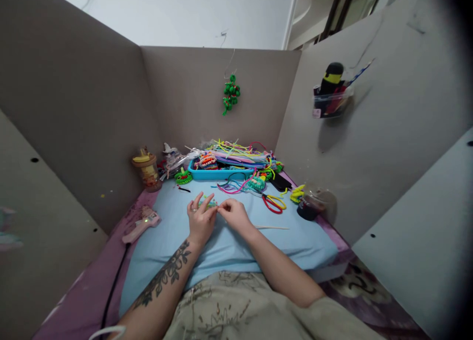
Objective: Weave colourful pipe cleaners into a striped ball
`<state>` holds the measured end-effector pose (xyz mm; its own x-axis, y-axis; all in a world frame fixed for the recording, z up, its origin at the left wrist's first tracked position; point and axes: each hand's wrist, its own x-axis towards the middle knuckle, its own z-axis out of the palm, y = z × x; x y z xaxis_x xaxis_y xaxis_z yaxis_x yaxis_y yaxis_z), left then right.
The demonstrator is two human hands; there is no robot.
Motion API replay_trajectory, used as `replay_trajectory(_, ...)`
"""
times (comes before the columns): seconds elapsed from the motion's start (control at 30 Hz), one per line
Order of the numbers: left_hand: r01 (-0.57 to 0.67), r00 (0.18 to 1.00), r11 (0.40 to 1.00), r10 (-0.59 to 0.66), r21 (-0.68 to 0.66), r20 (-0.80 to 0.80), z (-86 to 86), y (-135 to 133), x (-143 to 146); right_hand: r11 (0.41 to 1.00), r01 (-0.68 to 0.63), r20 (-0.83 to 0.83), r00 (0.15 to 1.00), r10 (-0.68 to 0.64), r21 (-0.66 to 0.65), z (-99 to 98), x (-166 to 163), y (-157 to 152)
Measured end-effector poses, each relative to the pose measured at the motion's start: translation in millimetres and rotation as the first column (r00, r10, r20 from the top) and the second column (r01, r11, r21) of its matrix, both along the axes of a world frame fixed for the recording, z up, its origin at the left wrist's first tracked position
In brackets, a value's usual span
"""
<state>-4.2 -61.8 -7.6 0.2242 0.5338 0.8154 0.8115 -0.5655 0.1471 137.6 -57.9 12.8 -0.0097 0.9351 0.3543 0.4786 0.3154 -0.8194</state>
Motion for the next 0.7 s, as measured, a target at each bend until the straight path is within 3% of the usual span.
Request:
replay_trajectory(0.2,0.015,1.0,1.0,-0.015,-0.025,0.006,0.7,-2,2,0.995,0.002,0.118,0.993,-0.014,0.096,3.8,-3,-5)
replay_trajectory(0.43,0.025,0.999,0.996,-0.022,-0.084,0.035,-3.0,3,-1,0.965,-0.084,0.274,0.962,0.013,0.249,5.0,-3,-12)
replay_trajectory(0.7,0.036,0.995,0.993,-0.025,-0.114,0.093,-4.6,6,-1,0.951,-0.157,0.313,0.947,0.069,0.267,0.1,0,-7)
